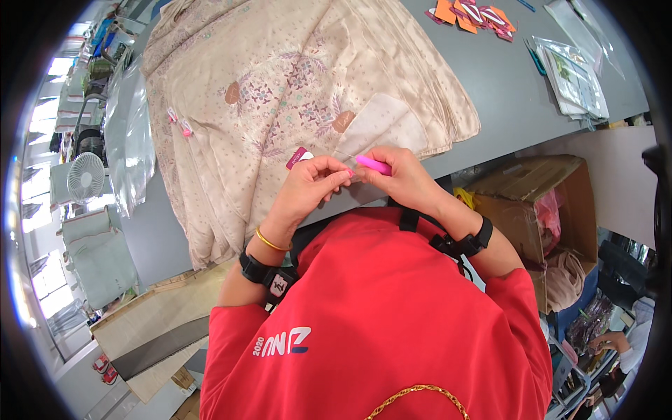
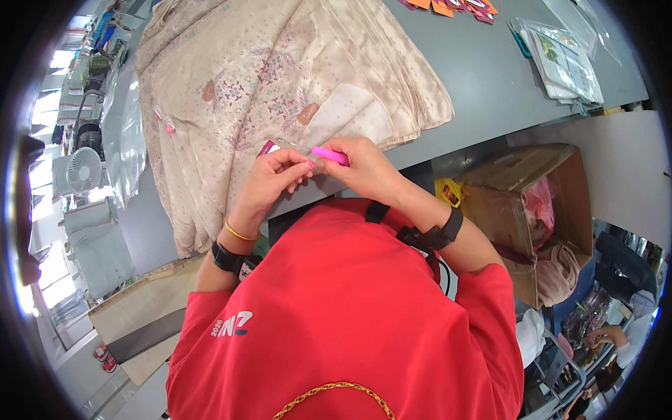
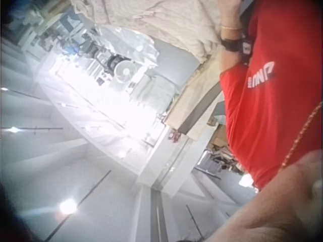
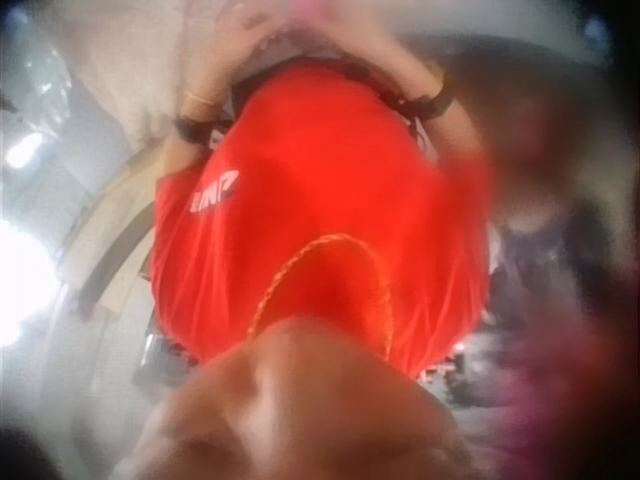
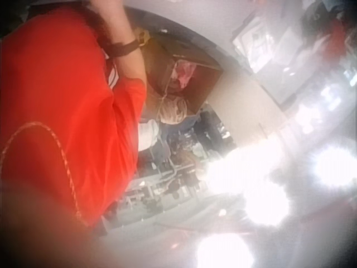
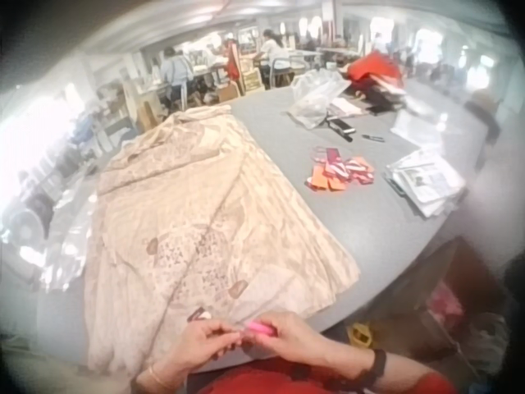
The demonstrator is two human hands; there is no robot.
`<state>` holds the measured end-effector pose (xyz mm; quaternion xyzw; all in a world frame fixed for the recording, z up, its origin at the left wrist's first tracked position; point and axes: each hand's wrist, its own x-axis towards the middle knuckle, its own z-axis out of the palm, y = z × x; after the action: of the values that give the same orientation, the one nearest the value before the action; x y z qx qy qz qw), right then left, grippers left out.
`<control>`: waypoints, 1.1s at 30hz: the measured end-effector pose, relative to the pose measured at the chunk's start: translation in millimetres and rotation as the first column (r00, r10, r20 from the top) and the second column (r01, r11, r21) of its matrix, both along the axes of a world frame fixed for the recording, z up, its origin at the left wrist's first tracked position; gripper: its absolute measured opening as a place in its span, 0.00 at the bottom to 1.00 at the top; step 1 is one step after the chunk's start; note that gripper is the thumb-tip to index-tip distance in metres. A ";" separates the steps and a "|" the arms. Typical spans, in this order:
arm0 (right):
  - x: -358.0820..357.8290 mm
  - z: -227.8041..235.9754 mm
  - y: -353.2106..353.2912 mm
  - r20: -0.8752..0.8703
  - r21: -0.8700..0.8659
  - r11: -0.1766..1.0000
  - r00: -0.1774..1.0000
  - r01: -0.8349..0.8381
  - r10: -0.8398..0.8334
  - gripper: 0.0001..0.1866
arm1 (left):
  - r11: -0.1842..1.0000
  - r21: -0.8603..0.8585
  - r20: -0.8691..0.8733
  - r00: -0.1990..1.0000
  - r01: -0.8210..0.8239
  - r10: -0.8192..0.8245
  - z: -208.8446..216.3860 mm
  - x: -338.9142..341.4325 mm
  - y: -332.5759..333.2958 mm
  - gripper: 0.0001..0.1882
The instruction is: The person repeatedly picks up small rectangular tags and uses a pink tool to attach them to a folded piece of patterned fabric on a table. The person handles the tags one at a time, aligns them on the fabric, and secures them with the tool.
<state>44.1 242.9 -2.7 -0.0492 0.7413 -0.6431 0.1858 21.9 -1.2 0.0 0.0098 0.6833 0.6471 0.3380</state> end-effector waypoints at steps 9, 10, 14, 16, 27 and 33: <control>-1.4 -16.4 -0.1 -0.279 0.118 0.993 0.960 0.012 0.021 0.12 | 0.994 -0.106 -0.054 0.998 -0.025 0.020 -5.5 5.2 3.2 0.08; -1.3 -15.4 -0.8 -0.254 0.128 0.992 0.967 0.020 0.013 0.12 | 0.993 -0.113 -0.076 0.997 -0.017 0.009 -5.5 6.2 4.5 0.08; -1.9 -10.3 -2.6 -0.213 0.142 0.990 0.977 0.006 0.025 0.12 | 0.998 -0.055 -0.124 0.992 0.009 -0.016 -8.9 5.1 8.4 0.07; -1.5 -9.5 -0.8 -0.201 0.189 0.982 0.977 -0.025 0.064 0.11 | 0.999 -0.047 -0.136 0.991 0.009 -0.015 -12.7 5.1 8.0 0.07; 0.4 -17.8 7.8 -0.133 0.047 0.996 0.988 -0.078 0.083 0.06 | 0.999 -0.009 -0.099 0.994 0.043 -0.044 -21.4 5.8 6.4 0.08; 0.6 -11.5 0.3 -0.099 0.083 0.996 0.994 -0.040 0.048 0.07 | 1.000 0.015 -0.185 0.983 0.011 -0.008 -31.4 8.0 6.2 0.08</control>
<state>44.7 243.1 -14.2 -0.0904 0.7738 -0.6051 0.1638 29.9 5.1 -31.4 0.0759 0.7064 0.6474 0.2760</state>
